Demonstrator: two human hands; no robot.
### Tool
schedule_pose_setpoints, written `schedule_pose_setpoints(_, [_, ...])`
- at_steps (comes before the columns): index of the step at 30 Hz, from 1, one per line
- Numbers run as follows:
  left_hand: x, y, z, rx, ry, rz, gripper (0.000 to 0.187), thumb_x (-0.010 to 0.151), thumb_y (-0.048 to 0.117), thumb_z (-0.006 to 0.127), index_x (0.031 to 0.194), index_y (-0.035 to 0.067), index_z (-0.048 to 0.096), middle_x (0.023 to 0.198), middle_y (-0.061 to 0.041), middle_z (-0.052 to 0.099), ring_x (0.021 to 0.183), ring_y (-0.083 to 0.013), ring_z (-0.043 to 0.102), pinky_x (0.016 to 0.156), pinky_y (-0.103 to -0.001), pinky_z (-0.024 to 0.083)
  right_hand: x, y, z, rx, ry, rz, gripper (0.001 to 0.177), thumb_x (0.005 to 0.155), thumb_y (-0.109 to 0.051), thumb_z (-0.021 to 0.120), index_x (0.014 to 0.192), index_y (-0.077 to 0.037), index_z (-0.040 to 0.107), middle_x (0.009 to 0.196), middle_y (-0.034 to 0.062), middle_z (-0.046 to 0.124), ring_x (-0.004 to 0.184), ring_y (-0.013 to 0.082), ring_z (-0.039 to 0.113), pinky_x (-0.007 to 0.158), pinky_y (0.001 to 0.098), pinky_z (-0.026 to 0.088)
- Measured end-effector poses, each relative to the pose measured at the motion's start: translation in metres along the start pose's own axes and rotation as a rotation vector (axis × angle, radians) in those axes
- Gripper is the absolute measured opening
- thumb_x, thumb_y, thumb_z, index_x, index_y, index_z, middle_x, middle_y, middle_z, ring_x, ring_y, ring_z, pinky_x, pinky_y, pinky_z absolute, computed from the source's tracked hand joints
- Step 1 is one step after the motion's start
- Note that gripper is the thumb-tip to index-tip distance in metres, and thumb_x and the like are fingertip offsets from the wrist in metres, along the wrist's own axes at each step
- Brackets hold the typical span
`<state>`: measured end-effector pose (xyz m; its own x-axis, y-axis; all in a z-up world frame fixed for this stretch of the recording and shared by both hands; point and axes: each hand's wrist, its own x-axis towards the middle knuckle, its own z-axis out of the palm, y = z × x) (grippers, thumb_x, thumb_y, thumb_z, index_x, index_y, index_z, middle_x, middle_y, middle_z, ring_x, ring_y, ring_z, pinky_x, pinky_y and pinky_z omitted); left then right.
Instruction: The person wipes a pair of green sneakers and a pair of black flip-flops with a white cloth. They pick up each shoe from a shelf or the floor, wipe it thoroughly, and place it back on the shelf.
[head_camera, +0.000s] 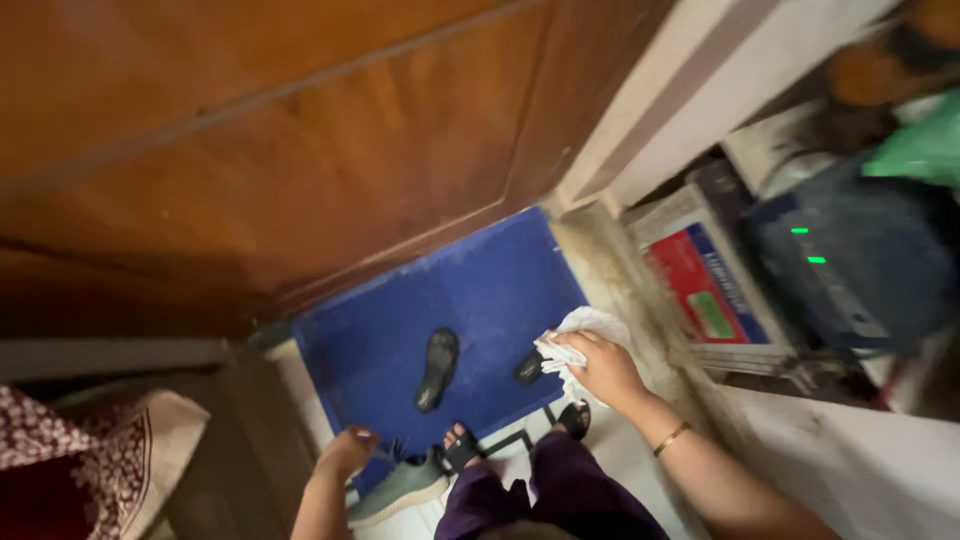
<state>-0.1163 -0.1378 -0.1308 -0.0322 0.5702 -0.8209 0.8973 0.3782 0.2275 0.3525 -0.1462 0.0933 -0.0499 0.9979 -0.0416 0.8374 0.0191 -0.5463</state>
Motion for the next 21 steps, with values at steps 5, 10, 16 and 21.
schedule_pose_setpoints(5, [0.05, -0.026, 0.071, -0.091, -0.012, -0.063, 0.048, 0.093, 0.049, 0.061, 0.128, 0.017, 0.069, 0.132, -0.017, 0.068, 0.129, -0.0358, 0.06, 0.111, -0.044, 0.046, 0.018, 0.026, 0.105, 0.008, -0.138, 0.081, 0.043, 0.078, -0.007, 0.073, 0.12, -0.019, 0.071, 0.117, 0.0051, 0.072, 0.104, 0.0311, 0.069, 0.087, 0.0402, 0.056])
schedule_pose_setpoints(10, [0.092, -0.04, 0.127, -0.198, 0.089, -0.151, 0.047, 0.099, 0.05, 0.052, 0.125, 0.017, 0.073, 0.129, -0.017, 0.073, 0.124, -0.0372, 0.066, 0.106, -0.046, 0.052, 0.029, 0.072, 0.187, 0.002, -0.185, 0.05, 0.04, 0.078, -0.009, 0.075, 0.118, -0.015, 0.069, 0.116, 0.0066, 0.072, 0.104, 0.0316, 0.069, 0.086, 0.0395, 0.057])
schedule_pose_setpoints(16, [0.146, -0.071, 0.213, 0.066, -0.157, -0.324, 0.045, 0.093, 0.047, 0.057, 0.134, 0.03, 0.066, 0.138, -0.006, 0.066, 0.133, -0.0284, 0.059, 0.109, -0.045, 0.049, 0.042, 0.126, 0.271, 0.0, -0.261, 0.097, 0.039, 0.081, -0.008, 0.073, 0.12, -0.013, 0.069, 0.115, 0.0093, 0.072, 0.102, 0.0325, 0.07, 0.085, 0.0384, 0.057])
schedule_pose_setpoints(21, [0.209, -0.065, 0.3, 0.035, -0.191, -0.301, 0.045, 0.104, 0.05, 0.042, 0.133, 0.026, 0.066, 0.143, -0.008, 0.06, 0.134, -0.0308, 0.056, 0.111, -0.053, 0.043, 0.057, 0.157, 0.326, 0.01, -0.262, 0.021, 0.042, 0.079, -0.007, 0.075, 0.12, -0.01, 0.069, 0.114, 0.0141, 0.071, 0.101, 0.0346, 0.07, 0.085, 0.0395, 0.056])
